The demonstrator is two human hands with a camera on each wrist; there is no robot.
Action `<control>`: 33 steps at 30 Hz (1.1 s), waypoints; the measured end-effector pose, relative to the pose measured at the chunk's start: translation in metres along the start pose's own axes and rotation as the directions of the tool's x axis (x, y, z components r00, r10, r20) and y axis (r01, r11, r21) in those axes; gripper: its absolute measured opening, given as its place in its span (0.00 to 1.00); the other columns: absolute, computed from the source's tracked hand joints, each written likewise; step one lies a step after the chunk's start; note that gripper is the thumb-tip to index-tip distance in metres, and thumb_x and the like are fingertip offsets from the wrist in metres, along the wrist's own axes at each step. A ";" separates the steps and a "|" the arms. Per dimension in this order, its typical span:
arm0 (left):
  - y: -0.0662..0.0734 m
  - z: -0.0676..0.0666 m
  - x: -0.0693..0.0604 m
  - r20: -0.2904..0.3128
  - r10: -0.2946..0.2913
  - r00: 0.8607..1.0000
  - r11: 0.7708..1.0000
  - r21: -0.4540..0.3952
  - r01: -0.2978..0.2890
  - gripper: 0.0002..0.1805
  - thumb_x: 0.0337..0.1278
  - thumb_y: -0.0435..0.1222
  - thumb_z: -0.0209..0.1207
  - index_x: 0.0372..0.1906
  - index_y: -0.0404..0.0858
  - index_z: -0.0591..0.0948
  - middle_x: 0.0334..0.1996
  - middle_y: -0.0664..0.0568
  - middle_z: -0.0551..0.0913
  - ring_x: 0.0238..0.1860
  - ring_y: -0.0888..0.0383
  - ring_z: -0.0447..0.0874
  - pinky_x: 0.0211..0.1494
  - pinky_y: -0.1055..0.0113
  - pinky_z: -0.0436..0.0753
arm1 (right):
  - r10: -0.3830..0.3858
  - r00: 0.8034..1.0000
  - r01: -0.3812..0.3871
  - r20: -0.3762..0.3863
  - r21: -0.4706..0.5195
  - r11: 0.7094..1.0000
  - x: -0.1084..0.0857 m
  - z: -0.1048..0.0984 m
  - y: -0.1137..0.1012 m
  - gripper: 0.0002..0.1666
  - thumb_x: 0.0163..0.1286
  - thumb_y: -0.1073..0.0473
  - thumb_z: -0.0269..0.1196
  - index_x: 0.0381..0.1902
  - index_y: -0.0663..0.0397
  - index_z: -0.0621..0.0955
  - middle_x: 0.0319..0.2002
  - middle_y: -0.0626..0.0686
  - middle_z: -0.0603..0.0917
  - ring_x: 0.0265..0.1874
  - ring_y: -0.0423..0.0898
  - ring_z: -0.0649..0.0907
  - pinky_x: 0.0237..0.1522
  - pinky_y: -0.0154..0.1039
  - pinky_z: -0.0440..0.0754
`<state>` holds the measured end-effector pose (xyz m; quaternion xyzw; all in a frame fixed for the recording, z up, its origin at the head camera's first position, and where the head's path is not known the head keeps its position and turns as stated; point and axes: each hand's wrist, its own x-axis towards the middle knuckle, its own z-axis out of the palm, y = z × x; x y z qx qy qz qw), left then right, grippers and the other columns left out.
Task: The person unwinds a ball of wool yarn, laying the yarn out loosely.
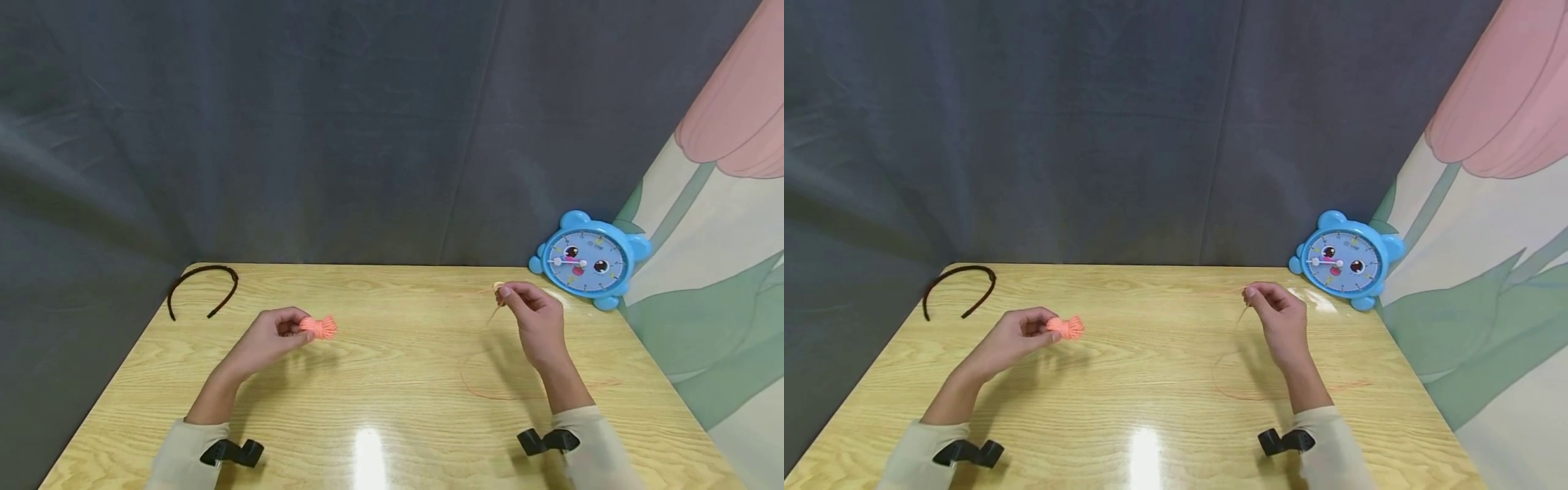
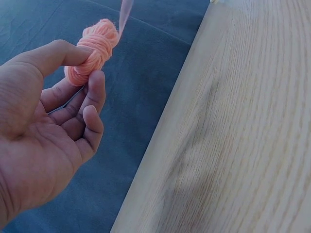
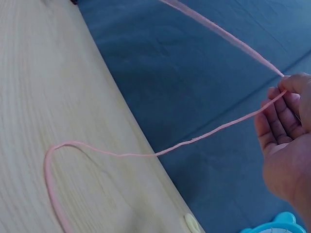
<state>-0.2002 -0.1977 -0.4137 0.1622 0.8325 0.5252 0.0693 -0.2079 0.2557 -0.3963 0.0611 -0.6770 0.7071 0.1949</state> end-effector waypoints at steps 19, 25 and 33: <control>-0.002 -0.002 -0.001 -0.003 -0.002 1.000 1.000 -0.017 0.002 0.12 0.67 0.35 0.67 0.50 0.33 0.83 0.37 0.47 0.82 0.34 0.60 0.78 0.37 0.64 0.83 | 0.004 0.978 0.040 -0.207 0.205 0.978 0.013 -0.044 -0.016 0.05 0.73 0.69 0.64 0.37 0.64 0.86 0.29 0.50 0.88 0.31 0.42 0.84 0.45 0.29 0.84; -0.003 -0.003 -0.001 -0.008 -0.007 1.000 1.000 -0.005 0.007 0.12 0.67 0.37 0.67 0.49 0.35 0.84 0.38 0.46 0.82 0.35 0.59 0.79 0.38 0.67 0.82 | 0.003 0.974 0.069 -0.228 0.306 0.950 0.017 -0.060 -0.019 0.05 0.72 0.72 0.63 0.37 0.67 0.86 0.30 0.53 0.89 0.29 0.45 0.85 0.44 0.30 0.86; -0.004 -0.004 0.000 -0.016 -0.009 1.000 1.000 -0.007 0.009 0.12 0.67 0.37 0.67 0.49 0.35 0.84 0.38 0.45 0.82 0.35 0.58 0.79 0.38 0.69 0.82 | -0.002 0.958 0.119 -0.287 0.393 0.912 0.023 -0.078 -0.025 0.05 0.71 0.74 0.63 0.35 0.71 0.86 0.29 0.56 0.88 0.28 0.46 0.85 0.38 0.31 0.86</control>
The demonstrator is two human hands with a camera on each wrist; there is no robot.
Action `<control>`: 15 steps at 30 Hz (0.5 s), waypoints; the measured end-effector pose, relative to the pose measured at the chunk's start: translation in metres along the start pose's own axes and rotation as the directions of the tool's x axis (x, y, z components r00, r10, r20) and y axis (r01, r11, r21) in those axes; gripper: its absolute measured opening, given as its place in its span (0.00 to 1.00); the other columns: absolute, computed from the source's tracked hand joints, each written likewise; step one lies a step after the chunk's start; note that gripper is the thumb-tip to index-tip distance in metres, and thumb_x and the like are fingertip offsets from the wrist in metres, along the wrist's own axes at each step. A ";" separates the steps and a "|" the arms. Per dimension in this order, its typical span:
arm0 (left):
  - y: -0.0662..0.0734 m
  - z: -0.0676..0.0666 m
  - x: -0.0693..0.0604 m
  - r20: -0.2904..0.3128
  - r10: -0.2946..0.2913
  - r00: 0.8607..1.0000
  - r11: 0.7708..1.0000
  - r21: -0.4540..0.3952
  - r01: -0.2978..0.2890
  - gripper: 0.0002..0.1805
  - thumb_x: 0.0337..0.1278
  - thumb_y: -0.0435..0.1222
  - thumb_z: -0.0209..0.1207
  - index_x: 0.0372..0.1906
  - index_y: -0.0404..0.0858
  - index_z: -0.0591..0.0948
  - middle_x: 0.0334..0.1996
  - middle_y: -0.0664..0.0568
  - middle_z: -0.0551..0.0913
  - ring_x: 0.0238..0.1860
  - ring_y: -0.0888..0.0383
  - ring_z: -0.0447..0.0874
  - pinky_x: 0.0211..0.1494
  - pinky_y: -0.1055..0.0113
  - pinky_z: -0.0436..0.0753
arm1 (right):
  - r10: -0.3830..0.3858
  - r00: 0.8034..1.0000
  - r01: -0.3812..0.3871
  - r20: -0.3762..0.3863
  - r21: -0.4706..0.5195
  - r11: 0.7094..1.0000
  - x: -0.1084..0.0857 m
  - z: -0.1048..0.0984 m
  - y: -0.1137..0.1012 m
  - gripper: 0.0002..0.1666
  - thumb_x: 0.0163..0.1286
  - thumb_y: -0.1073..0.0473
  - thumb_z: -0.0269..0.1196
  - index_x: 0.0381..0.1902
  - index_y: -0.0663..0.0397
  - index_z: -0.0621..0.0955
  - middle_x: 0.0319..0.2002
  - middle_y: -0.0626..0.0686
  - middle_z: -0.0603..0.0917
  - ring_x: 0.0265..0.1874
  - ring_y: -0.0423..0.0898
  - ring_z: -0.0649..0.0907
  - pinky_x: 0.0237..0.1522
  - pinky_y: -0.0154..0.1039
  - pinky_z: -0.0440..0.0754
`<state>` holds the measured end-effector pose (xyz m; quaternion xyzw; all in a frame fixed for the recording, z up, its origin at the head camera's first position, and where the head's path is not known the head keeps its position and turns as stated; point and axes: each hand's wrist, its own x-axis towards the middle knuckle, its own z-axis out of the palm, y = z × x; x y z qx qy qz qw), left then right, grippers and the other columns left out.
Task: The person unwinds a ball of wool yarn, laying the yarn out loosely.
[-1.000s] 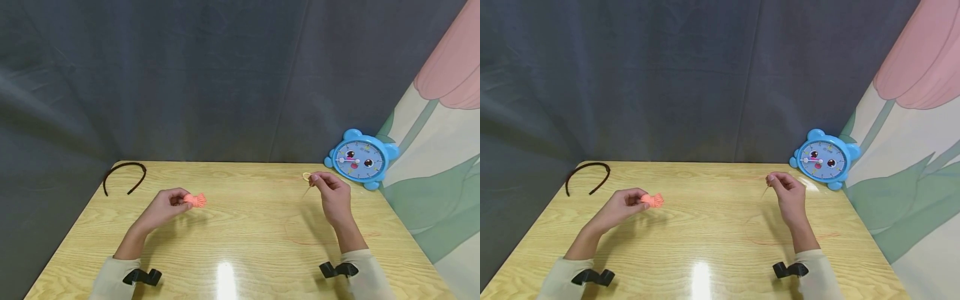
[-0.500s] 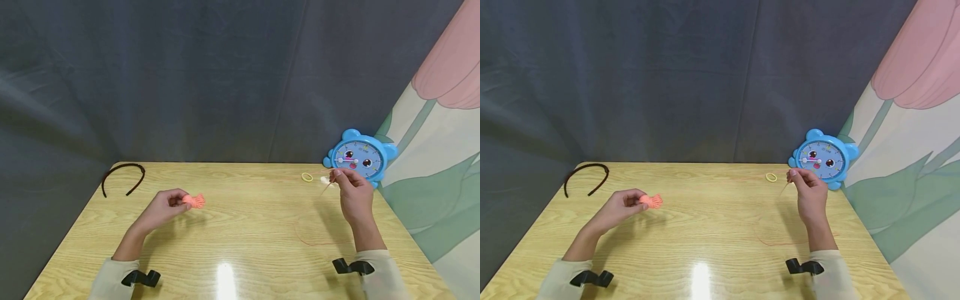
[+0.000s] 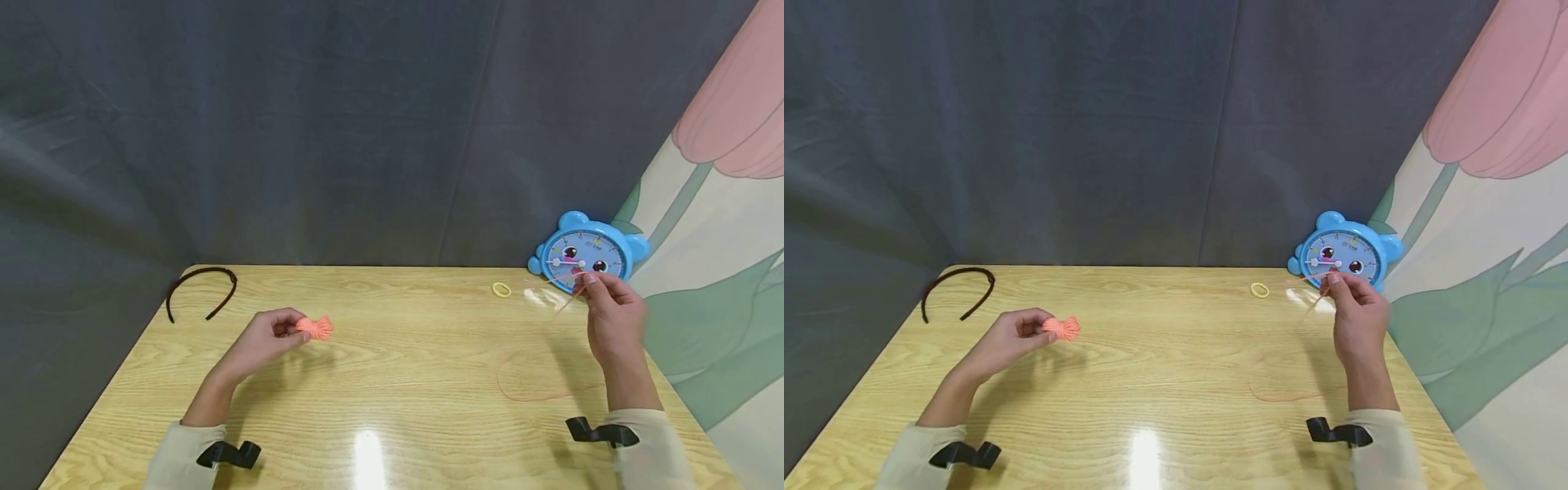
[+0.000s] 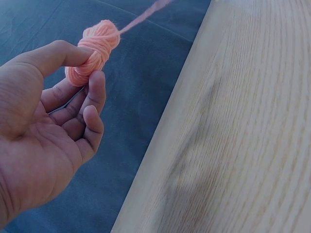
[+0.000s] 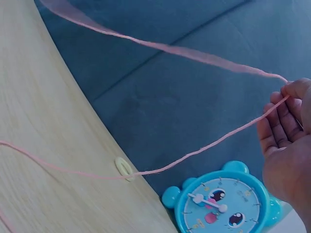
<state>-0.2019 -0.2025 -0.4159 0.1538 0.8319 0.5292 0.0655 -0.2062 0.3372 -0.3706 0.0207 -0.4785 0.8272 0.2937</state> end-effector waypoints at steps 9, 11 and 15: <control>0.000 -0.001 0.000 0.004 0.005 1.000 1.000 -0.007 -0.005 0.12 0.67 0.37 0.67 0.50 0.34 0.84 0.39 0.46 0.82 0.35 0.59 0.79 0.39 0.67 0.83 | -0.023 0.998 0.024 -0.057 0.013 1.000 0.008 -0.015 -0.014 0.05 0.69 0.74 0.65 0.38 0.75 0.85 0.29 0.58 0.89 0.27 0.48 0.83 0.35 0.32 0.87; -0.001 -0.001 0.000 0.007 0.004 1.000 1.000 -0.009 -0.004 0.12 0.68 0.37 0.66 0.50 0.34 0.83 0.39 0.46 0.82 0.35 0.59 0.79 0.39 0.65 0.84 | -0.026 0.996 0.029 -0.088 0.024 0.999 0.011 -0.019 -0.018 0.04 0.69 0.74 0.65 0.38 0.76 0.85 0.28 0.58 0.88 0.26 0.48 0.83 0.34 0.32 0.86; 0.000 -0.001 0.000 0.006 0.000 1.000 1.000 -0.007 0.000 0.13 0.68 0.37 0.66 0.50 0.34 0.83 0.39 0.46 0.82 0.35 0.59 0.80 0.40 0.63 0.84 | -0.023 0.988 0.032 -0.151 0.053 0.998 0.017 -0.029 -0.026 0.03 0.67 0.76 0.66 0.36 0.77 0.84 0.27 0.60 0.88 0.25 0.49 0.83 0.33 0.32 0.86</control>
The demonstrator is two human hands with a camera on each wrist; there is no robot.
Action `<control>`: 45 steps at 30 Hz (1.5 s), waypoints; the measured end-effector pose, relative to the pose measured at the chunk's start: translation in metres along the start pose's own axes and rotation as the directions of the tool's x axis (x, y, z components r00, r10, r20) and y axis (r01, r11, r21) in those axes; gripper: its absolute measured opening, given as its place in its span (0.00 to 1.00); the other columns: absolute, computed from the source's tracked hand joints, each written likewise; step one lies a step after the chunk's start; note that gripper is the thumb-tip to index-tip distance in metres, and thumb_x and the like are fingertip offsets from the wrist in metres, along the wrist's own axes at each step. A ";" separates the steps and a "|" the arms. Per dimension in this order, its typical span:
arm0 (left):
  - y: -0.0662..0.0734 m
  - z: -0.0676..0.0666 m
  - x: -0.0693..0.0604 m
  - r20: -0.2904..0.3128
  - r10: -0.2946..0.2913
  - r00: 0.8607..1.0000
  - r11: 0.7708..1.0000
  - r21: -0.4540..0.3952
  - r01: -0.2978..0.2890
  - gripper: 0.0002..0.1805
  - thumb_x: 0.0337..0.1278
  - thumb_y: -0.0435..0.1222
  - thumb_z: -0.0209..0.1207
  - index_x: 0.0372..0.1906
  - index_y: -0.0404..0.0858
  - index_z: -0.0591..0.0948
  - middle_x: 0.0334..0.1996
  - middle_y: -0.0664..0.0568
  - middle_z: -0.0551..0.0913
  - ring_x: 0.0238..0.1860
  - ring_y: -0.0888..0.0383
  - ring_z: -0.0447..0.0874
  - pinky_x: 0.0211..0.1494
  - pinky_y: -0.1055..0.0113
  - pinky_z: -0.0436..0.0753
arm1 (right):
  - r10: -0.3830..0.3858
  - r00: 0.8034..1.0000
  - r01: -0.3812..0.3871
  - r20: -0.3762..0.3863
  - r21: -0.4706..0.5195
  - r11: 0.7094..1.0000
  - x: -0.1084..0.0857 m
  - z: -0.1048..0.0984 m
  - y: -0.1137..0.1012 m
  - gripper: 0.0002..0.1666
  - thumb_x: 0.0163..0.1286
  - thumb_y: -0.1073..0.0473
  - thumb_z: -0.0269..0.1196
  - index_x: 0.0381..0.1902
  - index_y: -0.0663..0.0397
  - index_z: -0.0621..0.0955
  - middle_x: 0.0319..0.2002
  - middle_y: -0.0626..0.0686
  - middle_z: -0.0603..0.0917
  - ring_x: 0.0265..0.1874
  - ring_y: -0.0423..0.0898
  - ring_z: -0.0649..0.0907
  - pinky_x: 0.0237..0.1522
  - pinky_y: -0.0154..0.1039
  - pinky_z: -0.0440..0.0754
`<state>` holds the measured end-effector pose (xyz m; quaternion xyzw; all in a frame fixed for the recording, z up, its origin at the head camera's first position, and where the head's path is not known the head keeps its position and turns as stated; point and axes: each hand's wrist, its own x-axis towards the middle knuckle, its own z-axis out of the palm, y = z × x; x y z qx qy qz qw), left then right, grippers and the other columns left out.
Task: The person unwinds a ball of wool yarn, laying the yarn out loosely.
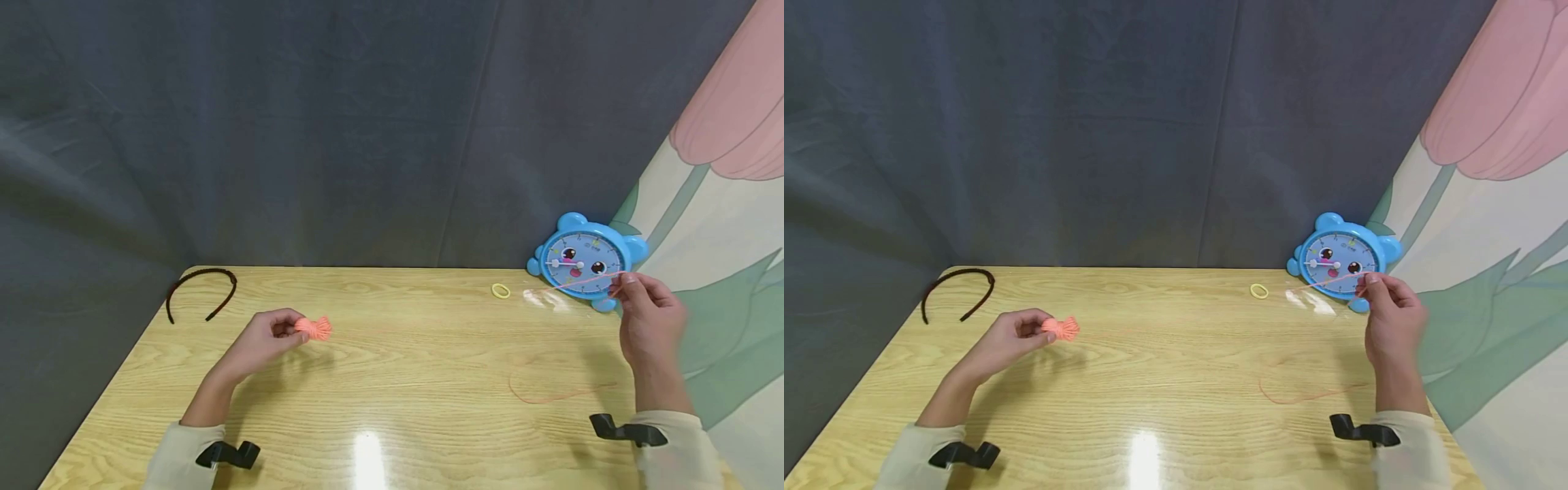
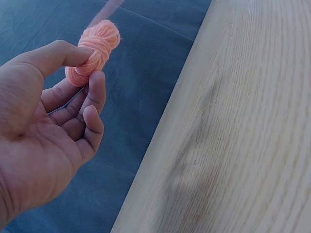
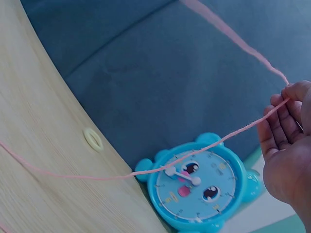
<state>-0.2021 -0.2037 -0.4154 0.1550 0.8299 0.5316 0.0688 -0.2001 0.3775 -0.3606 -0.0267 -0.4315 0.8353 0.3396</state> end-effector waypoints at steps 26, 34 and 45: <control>-0.002 -0.007 -0.001 -0.029 -0.014 0.999 1.000 -0.024 0.014 0.14 0.69 0.39 0.66 0.49 0.33 0.83 0.39 0.47 0.83 0.37 0.51 0.82 0.42 0.63 0.85 | 0.118 0.950 -0.090 -0.290 0.108 0.990 0.026 -0.070 -0.007 0.05 0.65 0.81 0.65 0.29 0.76 0.85 0.20 0.60 0.86 0.16 0.50 0.83 0.22 0.37 0.85; 0.000 -0.023 -0.006 -0.107 -0.019 0.994 1.000 -0.001 0.019 0.15 0.68 0.38 0.66 0.51 0.31 0.83 0.38 0.50 0.84 0.36 0.55 0.82 0.39 0.65 0.84 | 0.151 0.915 -0.125 -0.373 0.093 0.988 0.020 -0.093 -0.006 0.02 0.65 0.77 0.67 0.33 0.75 0.87 0.22 0.59 0.87 0.18 0.48 0.83 0.23 0.35 0.84; -0.003 -0.034 -0.011 -0.134 0.001 0.991 1.000 -0.017 -0.004 0.16 0.70 0.39 0.65 0.52 0.30 0.82 0.38 0.58 0.84 0.36 0.63 0.82 0.41 0.65 0.84 | 0.186 0.898 -0.192 -0.400 0.025 0.981 0.006 -0.116 0.003 0.03 0.66 0.74 0.68 0.32 0.72 0.88 0.23 0.56 0.87 0.19 0.47 0.84 0.22 0.35 0.84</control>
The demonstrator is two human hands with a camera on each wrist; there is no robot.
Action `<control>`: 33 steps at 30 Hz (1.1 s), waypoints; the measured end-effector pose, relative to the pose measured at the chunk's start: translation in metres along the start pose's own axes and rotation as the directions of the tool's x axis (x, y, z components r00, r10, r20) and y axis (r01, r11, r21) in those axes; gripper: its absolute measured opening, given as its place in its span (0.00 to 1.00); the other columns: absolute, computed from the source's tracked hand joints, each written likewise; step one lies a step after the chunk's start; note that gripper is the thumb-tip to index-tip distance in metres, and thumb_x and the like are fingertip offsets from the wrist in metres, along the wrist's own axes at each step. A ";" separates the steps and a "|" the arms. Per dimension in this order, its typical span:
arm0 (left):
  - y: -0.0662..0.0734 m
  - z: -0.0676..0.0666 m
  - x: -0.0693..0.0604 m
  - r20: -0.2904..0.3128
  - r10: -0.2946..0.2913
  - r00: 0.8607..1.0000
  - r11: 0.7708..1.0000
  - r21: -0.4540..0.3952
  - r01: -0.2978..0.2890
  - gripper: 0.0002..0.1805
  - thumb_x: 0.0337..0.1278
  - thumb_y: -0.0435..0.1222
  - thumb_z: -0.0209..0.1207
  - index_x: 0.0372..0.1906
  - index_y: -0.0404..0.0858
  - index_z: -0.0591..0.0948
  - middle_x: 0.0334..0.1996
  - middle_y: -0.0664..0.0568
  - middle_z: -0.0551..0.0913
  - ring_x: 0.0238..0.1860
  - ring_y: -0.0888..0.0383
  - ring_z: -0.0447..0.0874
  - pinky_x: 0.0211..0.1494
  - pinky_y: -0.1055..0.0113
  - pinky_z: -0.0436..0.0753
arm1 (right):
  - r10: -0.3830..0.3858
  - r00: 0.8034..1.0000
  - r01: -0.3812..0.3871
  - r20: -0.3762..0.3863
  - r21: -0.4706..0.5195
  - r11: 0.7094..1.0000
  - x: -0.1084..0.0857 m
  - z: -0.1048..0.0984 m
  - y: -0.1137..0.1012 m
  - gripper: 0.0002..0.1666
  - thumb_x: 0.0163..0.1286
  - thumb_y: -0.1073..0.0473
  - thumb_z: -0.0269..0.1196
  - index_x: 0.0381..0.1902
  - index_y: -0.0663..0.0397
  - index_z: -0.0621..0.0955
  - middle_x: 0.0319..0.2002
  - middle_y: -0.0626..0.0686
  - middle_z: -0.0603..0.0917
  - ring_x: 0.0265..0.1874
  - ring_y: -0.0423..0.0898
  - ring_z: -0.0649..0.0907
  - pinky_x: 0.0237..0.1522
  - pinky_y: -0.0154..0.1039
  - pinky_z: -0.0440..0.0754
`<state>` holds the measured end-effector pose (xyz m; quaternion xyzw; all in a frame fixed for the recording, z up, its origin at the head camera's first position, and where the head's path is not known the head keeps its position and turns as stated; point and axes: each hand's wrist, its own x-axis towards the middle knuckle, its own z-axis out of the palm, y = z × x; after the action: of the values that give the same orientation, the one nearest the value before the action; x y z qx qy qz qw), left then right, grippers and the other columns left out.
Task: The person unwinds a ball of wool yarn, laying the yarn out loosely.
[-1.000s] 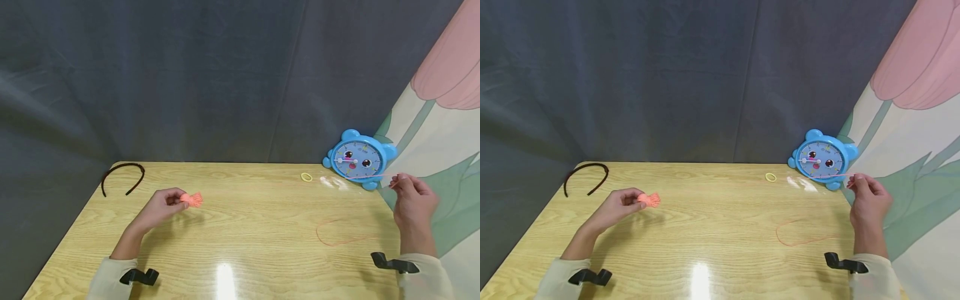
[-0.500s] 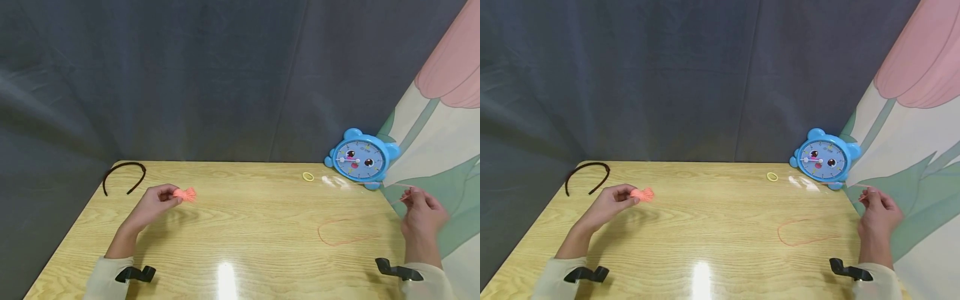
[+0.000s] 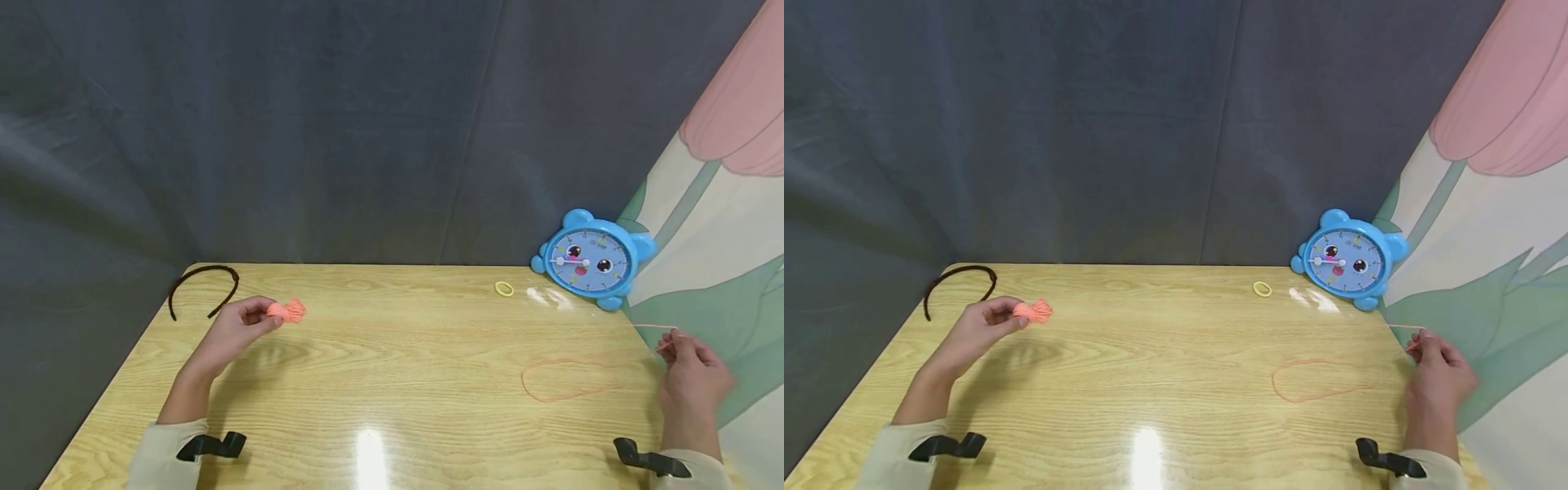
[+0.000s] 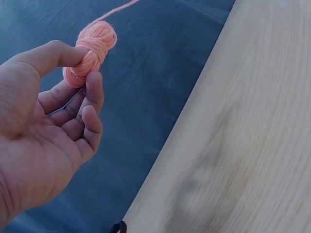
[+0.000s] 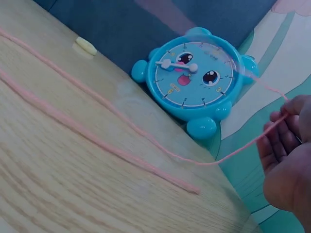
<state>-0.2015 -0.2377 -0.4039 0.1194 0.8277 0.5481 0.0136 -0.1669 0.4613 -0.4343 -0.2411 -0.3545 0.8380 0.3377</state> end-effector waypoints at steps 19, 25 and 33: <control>0.000 0.014 0.004 0.067 -0.034 0.997 0.999 0.016 0.033 0.16 0.68 0.37 0.66 0.52 0.30 0.82 0.40 0.50 0.84 0.37 0.54 0.83 0.43 0.65 0.86 | 0.084 0.994 -0.030 0.068 -0.571 0.821 0.002 -0.016 0.015 0.07 0.72 0.61 0.67 0.34 0.49 0.91 0.25 0.38 0.89 0.27 0.34 0.85 0.31 0.23 0.83; 0.001 0.016 0.003 0.078 -0.030 0.996 0.999 0.016 0.029 0.14 0.69 0.36 0.66 0.52 0.31 0.82 0.41 0.46 0.84 0.39 0.51 0.84 0.44 0.64 0.86 | 0.102 0.991 -0.036 0.086 -0.568 0.822 0.003 -0.011 0.024 0.09 0.71 0.64 0.67 0.32 0.48 0.91 0.25 0.37 0.89 0.26 0.32 0.86 0.30 0.23 0.84; 0.001 0.019 0.004 0.089 -0.029 0.996 0.999 0.027 0.026 0.15 0.69 0.37 0.65 0.52 0.32 0.82 0.40 0.49 0.83 0.38 0.57 0.82 0.44 0.63 0.86 | 0.121 0.971 0.039 0.207 -0.635 0.772 -0.009 -0.002 0.014 0.07 0.74 0.57 0.66 0.37 0.40 0.90 0.29 0.32 0.89 0.31 0.28 0.86 0.34 0.18 0.80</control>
<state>-0.2018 -0.2193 -0.4107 0.1325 0.8349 0.5312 0.0564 -0.1651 0.4481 -0.4450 -0.2472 -0.6483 0.6989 0.1735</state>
